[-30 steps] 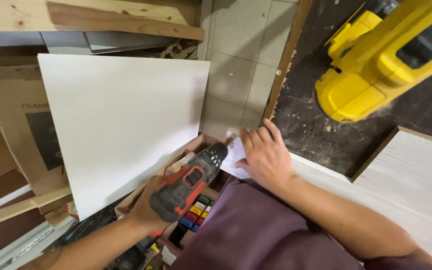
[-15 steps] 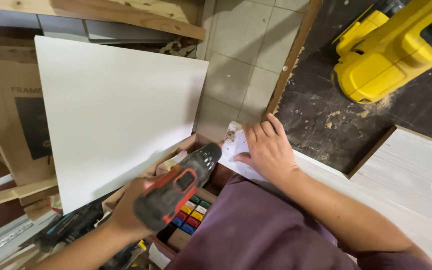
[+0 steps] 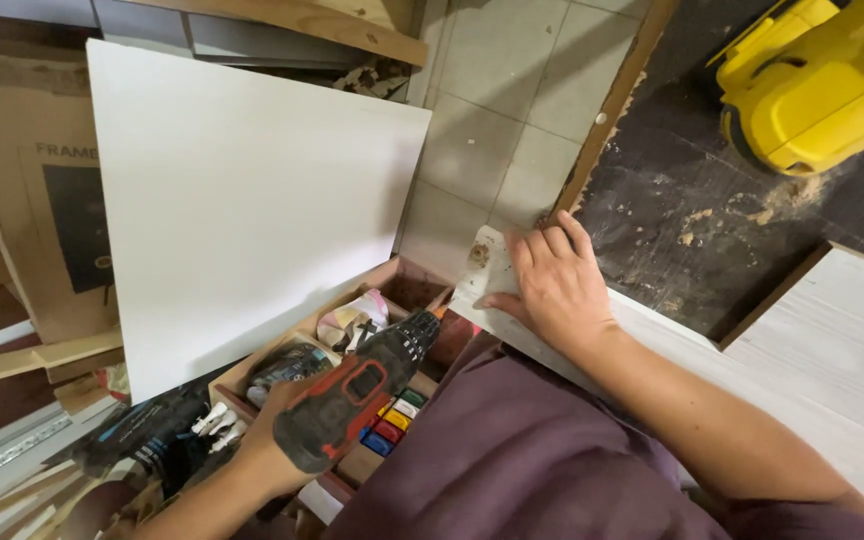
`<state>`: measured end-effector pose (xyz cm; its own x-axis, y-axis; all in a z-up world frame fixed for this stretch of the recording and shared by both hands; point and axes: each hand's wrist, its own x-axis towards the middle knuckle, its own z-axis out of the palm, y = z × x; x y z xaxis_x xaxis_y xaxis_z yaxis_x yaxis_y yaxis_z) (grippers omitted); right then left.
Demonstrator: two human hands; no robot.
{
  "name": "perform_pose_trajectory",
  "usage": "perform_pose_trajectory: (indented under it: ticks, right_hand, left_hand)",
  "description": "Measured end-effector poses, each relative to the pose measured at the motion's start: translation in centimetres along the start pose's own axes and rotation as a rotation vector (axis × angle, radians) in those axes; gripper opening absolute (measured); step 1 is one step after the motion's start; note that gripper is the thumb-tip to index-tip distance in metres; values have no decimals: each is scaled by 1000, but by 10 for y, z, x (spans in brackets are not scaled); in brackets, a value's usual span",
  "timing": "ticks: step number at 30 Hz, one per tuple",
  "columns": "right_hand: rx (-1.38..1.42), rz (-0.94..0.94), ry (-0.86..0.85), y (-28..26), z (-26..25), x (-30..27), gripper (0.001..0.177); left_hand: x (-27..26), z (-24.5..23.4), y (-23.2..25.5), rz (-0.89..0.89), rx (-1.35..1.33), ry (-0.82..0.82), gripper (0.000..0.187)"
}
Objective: Using a cordless power drill to create pilot holes in white wooden boards on a workbench.
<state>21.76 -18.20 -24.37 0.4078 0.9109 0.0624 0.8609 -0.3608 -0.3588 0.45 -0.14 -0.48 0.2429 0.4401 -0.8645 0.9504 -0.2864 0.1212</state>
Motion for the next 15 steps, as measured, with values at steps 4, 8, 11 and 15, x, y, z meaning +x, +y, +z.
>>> perform_pose_trajectory:
  ticks: [4, 8, 11, 15]
  right_hand:
    - [-9, -4, 9, 0, -2, 0, 106]
    - [-5, 5, 3, -1, 1, 0, 110]
    - [-12, -2, 3, 0, 0, 0, 110]
    - [-32, -6, -14, -1, 1, -1, 111]
  left_hand:
    - [5, 5, 2, -97, -27, -23, 13]
    - [5, 1, 18, -70, 89, -46, 22]
    - [4, 0, 30, -187, -8, -51, 22]
    - [4, 0, 29, -122, 33, -51, 18]
